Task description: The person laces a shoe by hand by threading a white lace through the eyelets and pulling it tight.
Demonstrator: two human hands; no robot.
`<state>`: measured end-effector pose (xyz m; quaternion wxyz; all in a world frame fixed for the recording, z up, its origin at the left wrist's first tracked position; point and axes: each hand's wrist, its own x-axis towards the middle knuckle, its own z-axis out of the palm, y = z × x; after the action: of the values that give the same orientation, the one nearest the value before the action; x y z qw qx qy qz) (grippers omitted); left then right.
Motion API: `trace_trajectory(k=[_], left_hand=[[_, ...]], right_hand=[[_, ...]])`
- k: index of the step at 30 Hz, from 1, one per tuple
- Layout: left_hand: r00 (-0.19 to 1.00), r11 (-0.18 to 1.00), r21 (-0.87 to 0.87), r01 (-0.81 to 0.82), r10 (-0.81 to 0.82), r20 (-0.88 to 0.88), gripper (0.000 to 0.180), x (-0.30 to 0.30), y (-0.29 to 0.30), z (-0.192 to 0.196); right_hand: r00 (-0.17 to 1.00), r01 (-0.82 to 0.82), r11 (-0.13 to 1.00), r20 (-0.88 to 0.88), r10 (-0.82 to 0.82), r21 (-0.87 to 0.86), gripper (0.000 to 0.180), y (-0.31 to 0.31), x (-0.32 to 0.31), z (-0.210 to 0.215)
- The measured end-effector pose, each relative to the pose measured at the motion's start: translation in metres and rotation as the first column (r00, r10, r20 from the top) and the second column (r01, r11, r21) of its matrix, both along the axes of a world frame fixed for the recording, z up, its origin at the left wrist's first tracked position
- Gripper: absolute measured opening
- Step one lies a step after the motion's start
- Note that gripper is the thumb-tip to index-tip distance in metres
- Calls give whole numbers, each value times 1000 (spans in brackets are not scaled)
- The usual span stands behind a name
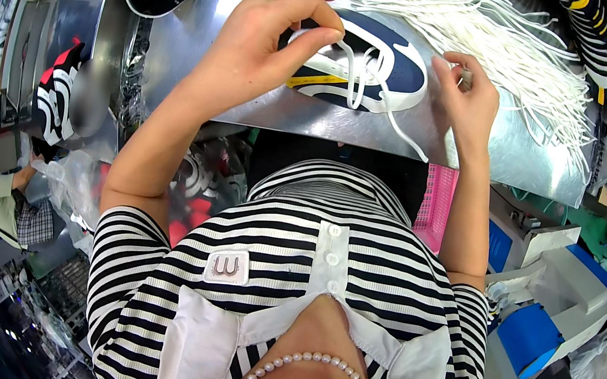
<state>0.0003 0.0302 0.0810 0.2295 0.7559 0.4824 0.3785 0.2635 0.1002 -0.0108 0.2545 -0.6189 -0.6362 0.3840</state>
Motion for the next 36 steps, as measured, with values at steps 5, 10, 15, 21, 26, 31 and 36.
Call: trace_trajectory(k=[5,10,15,21,26,31,36], left_hand=[[990,985,171,-24,47,-132,6,27,17,-39],[948,981,-57,-187,165,-271,20,11,9,-45],[911,486,-874,4,359,203,47,-10,18,-75],[810,420,-907,-5,534,243,41,15,20,-82],[815,631,-742,-226,539,211,23,28,5,-96],[789,648,-704,-291,579,207,24,35,-7,-91],[790,651,-693,-309,582,195,26,34,-10,-91]], right_hand=[[785,-294,955,-564,255,23,18,-26,-35,17],[701,-183,979,-710,64,-93,13,-19,-49,-11],[778,-146,968,-628,-16,-206,30,-18,-63,-24],[923,-134,983,-377,76,-129,48,-19,-69,-23],[964,-165,986,-213,160,-8,53,-25,-71,-25],[928,-258,956,-242,285,139,39,-36,-61,-13],[913,-356,883,-89,399,307,18,-42,-45,-5]])
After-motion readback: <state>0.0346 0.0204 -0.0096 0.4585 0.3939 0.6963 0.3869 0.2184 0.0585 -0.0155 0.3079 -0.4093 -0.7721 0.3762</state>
